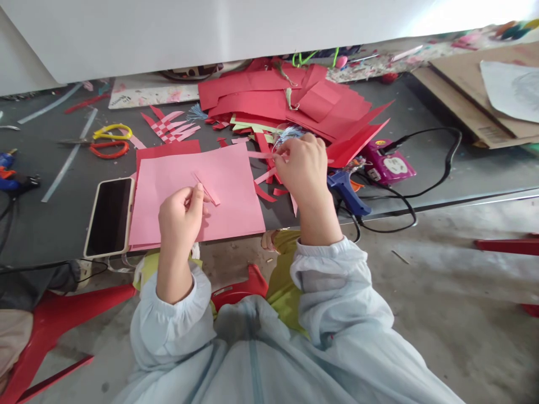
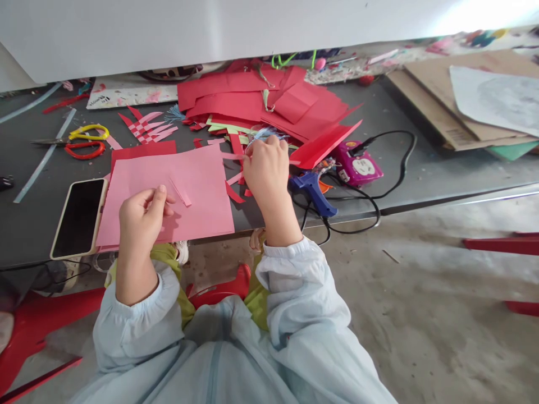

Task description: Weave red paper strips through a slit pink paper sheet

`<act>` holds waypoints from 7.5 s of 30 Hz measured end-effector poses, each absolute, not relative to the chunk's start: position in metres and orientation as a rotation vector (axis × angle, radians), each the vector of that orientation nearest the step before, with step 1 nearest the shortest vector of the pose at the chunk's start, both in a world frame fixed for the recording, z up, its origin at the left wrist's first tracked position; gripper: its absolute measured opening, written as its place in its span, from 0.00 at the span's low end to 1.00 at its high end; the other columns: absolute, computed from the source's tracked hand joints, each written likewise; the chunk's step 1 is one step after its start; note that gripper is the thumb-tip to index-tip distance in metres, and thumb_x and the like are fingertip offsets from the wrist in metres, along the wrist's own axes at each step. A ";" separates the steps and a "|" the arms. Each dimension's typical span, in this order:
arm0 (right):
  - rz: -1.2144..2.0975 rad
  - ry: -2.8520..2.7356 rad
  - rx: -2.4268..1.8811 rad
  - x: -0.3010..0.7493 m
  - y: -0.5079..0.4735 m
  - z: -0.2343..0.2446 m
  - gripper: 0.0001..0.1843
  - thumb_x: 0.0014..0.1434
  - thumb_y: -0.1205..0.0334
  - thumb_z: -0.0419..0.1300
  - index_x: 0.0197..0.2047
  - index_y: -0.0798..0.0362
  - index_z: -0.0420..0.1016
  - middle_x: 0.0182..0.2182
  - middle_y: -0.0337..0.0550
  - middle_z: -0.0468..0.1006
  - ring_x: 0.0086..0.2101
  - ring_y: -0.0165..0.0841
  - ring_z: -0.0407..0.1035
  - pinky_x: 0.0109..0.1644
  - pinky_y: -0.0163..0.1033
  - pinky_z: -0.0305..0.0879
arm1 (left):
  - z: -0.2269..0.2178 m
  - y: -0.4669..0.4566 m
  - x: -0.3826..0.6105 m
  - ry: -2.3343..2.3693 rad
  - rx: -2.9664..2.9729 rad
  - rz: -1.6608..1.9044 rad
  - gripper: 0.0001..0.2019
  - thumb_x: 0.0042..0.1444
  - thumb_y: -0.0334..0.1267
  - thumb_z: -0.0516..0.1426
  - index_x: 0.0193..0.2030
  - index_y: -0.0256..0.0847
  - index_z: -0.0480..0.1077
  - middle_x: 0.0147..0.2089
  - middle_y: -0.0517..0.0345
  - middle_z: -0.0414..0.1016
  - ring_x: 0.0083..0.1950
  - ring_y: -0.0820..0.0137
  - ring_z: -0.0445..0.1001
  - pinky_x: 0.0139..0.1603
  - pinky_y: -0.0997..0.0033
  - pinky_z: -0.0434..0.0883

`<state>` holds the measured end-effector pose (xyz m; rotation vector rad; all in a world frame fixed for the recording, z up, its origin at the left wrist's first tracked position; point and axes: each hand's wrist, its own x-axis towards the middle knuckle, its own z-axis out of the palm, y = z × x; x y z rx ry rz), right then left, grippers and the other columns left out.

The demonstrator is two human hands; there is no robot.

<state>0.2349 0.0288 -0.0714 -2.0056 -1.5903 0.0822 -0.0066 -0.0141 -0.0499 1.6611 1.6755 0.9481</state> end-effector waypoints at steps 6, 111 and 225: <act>0.278 -1.378 -1.595 0.232 0.016 -0.044 0.06 0.62 0.59 0.62 0.33 0.49 0.72 0.33 0.42 0.76 0.38 0.36 0.71 0.50 0.50 0.70 | -0.050 -0.013 -0.003 1.558 1.601 0.980 0.17 0.64 0.48 0.56 0.28 0.42 0.77 0.21 0.61 0.74 0.23 0.75 0.72 0.25 0.77 0.67; 1.264 -0.895 -0.981 0.152 0.004 -0.063 0.19 0.40 0.51 0.77 0.29 0.52 0.77 0.21 0.32 0.73 0.19 0.20 0.54 0.21 0.32 0.53 | -0.048 -0.012 -0.012 1.174 1.702 0.590 0.16 0.55 0.51 0.63 0.29 0.40 0.75 0.31 0.55 0.79 0.35 0.65 0.77 0.36 0.68 0.70; 0.185 -1.726 -1.987 0.226 0.011 -0.067 0.04 0.55 0.64 0.66 0.35 0.53 0.82 0.36 0.48 0.82 0.39 0.41 0.73 0.48 0.48 0.67 | -0.047 -0.011 -0.008 1.995 1.931 0.848 0.23 0.65 0.48 0.51 0.18 0.44 0.58 0.16 0.61 0.59 0.24 0.70 0.59 0.30 0.67 0.53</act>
